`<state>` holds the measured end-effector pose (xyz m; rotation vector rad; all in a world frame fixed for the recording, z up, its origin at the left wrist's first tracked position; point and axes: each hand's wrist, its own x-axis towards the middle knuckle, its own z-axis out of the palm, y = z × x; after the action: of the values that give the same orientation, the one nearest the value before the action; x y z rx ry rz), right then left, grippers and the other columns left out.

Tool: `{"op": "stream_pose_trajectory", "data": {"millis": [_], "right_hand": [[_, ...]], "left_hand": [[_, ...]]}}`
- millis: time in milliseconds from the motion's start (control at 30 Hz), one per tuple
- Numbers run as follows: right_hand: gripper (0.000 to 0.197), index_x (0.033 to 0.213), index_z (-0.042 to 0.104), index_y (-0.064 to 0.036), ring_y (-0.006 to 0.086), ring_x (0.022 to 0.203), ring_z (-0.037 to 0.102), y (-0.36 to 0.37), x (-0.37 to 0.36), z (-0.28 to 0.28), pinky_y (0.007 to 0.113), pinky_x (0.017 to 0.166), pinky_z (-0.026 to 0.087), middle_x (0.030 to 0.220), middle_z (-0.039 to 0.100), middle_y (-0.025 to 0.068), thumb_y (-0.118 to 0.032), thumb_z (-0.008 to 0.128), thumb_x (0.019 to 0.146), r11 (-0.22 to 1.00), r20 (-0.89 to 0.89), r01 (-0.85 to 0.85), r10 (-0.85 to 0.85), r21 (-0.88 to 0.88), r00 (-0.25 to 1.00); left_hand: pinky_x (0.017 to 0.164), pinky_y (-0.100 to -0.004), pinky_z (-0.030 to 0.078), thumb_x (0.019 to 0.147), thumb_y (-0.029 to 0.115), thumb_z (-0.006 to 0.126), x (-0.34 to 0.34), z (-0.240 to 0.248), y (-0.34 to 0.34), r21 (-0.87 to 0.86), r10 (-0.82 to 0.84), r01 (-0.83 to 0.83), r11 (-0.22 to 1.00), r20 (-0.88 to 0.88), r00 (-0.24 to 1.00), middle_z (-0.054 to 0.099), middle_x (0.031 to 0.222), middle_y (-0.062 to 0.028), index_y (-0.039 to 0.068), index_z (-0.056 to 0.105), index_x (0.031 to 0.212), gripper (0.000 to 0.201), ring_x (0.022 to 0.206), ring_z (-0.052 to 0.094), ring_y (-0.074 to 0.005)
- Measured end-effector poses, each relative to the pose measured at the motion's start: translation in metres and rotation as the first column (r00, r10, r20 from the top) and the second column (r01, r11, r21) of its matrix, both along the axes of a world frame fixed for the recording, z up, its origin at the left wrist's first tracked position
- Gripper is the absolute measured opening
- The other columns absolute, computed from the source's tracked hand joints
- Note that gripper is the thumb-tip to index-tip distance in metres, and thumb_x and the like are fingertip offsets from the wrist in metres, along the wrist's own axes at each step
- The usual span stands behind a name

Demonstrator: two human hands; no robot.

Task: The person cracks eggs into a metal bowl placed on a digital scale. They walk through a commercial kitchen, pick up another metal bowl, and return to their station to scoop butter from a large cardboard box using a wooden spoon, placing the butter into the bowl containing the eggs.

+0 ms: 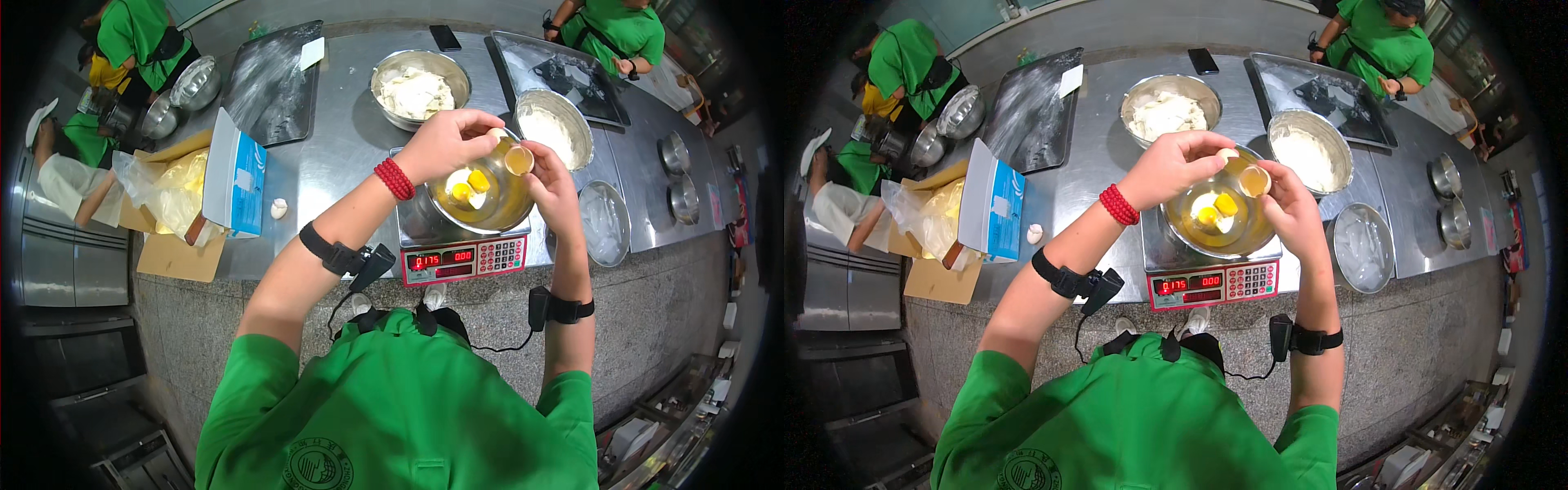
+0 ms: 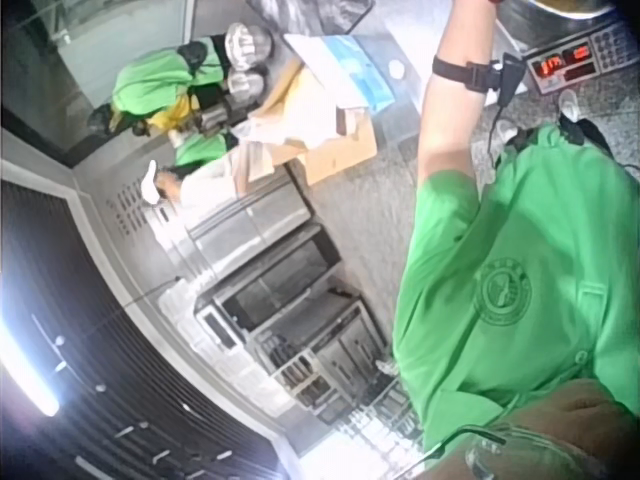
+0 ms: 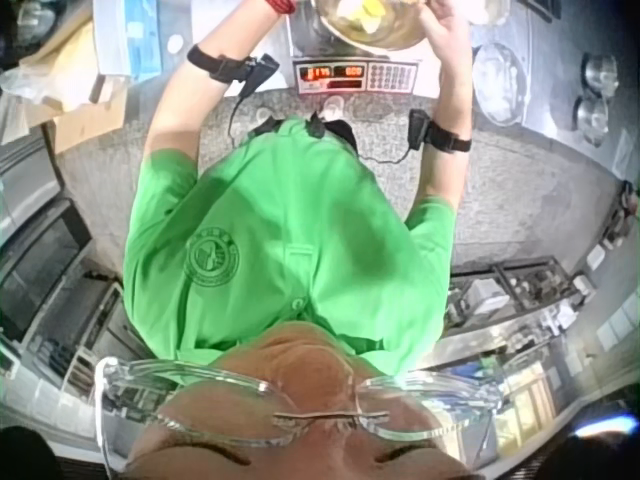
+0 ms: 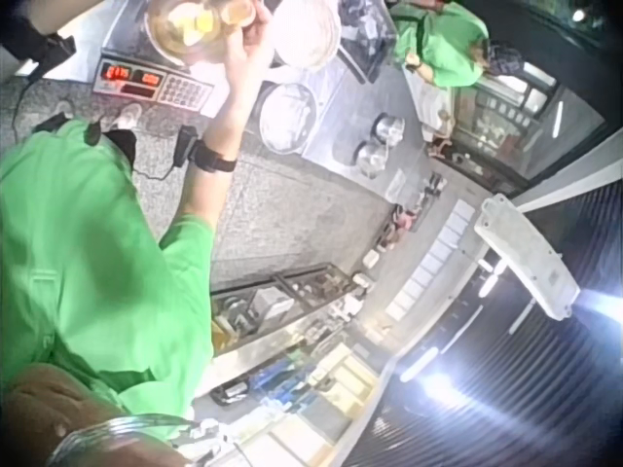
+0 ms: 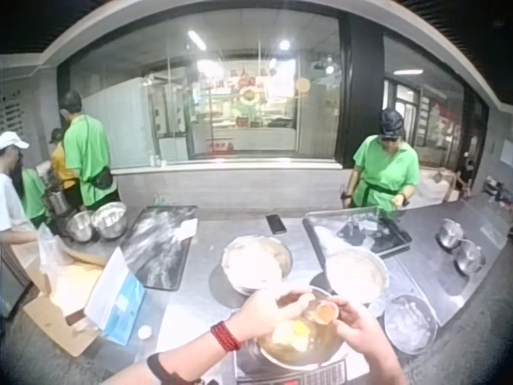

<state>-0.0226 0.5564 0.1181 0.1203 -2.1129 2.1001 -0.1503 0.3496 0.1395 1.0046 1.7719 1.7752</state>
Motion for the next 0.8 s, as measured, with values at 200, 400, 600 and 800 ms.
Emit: {"op": "stream_pose_trajectory", "data": {"millis": [200,400,600,800], "right_hand": [[0.047,0.139,0.043,0.0043,0.0175,0.124,0.054,0.007,0.003,-0.001,0.031,0.107,0.041,0.131,0.056,0.0106,0.008,0.049,0.092,0.999,-0.006,0.039,-0.039,0.005,0.999],[0.047,0.139,0.042,0.0054,0.0179,0.125,0.054,0.008,0.003,-0.004,0.031,0.107,0.041,0.132,0.055,0.0104,0.008,0.049,0.092,0.999,-0.007,0.039,-0.039,-0.013,0.999],[0.046,0.132,0.052,0.0016,0.0208,0.115,0.062,0.006,0.001,-0.006,0.033,0.098,0.049,0.122,0.063,0.0127,0.006,0.059,0.086,0.937,-0.036,0.107,-0.1,0.333,0.994],[0.045,0.12,0.064,-0.004,0.0348,0.105,0.062,-0.012,-0.005,0.013,0.039,0.091,0.052,0.114,0.064,0.0155,0.003,0.066,0.076,0.435,-0.238,0.191,0.057,0.88,0.97]], "left_hand": [[0.091,-0.0266,0.052,0.096,0.018,0.066,-0.001,-0.003,0.0,0.004,-0.009,0.009,1.0,0.024,1.0,0.07,0.111,-0.0056,-0.001,0.065,0.122,0.033,0.101,0.065,-0.0104],[0.093,-0.0271,0.052,0.096,0.018,0.066,-0.001,-0.007,0.004,0.038,-0.021,0.019,0.999,0.031,0.999,0.069,0.113,-0.006,-0.002,0.063,0.123,0.034,0.103,0.065,-0.0109],[0.089,-0.0276,0.053,0.095,0.017,0.066,0.0,-0.013,0.005,-0.013,0.006,-0.006,1.0,-0.025,1.0,0.071,0.108,-0.0074,-0.001,0.065,0.121,0.032,0.098,0.066,-0.0114],[0.082,-0.0279,0.054,0.086,0.017,0.068,0.003,-0.019,0.0,-0.19,0.104,-0.182,0.965,-0.362,0.927,0.073,0.096,-0.0098,-0.001,0.068,0.115,0.034,0.088,0.068,-0.0138]]}}
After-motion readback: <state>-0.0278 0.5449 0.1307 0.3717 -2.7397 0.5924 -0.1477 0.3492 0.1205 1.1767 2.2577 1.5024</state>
